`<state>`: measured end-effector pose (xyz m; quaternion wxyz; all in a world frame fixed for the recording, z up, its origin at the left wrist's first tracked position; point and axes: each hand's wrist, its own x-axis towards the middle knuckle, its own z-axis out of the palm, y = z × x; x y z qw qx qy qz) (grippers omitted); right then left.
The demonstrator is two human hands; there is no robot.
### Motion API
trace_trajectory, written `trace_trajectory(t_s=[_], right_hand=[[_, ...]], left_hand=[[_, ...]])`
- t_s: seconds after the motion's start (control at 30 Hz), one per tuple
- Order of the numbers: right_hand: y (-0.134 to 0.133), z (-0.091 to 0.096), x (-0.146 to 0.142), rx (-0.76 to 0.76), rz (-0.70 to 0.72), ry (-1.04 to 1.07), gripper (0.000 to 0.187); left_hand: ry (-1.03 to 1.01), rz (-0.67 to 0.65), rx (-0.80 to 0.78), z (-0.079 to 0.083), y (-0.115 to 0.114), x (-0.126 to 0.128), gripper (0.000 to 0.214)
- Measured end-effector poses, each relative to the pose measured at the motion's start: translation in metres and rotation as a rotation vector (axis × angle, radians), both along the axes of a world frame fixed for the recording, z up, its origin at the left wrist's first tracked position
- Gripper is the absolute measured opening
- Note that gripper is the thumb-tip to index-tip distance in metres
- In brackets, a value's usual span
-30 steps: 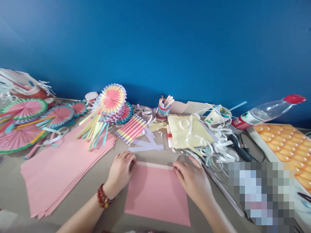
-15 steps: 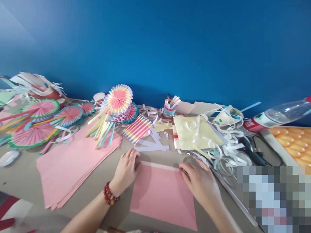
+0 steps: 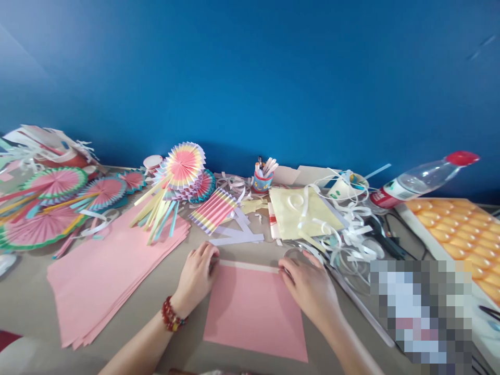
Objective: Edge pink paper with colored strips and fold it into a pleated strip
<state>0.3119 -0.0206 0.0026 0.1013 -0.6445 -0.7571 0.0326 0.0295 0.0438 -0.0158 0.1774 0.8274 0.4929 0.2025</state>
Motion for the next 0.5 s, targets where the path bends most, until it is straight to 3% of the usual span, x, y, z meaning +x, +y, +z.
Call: trace_trajectory(t_s=[0.1,0.27,0.37,0.5], right_hand=[[0.000,0.003,-0.002,-0.012,-0.010,-0.017,0.017],[0.000,0.008,-0.005,-0.012,-0.017,-0.041,0.017],[-0.001,0.008,-0.007,-0.018,-0.029,-0.059,0.017],[-0.002,0.009,-0.006,-0.022,-0.018,-0.056,0.016]], left_hand=[[0.000,-0.065,0.081,0.013,-0.010,0.007,0.015],[0.050,-0.499,0.059,0.031,-0.028,0.042,0.033],[0.093,-0.707,0.092,0.022,-0.026,0.064,0.038],[0.135,-0.738,0.124,0.002,-0.018,0.075,0.044]])
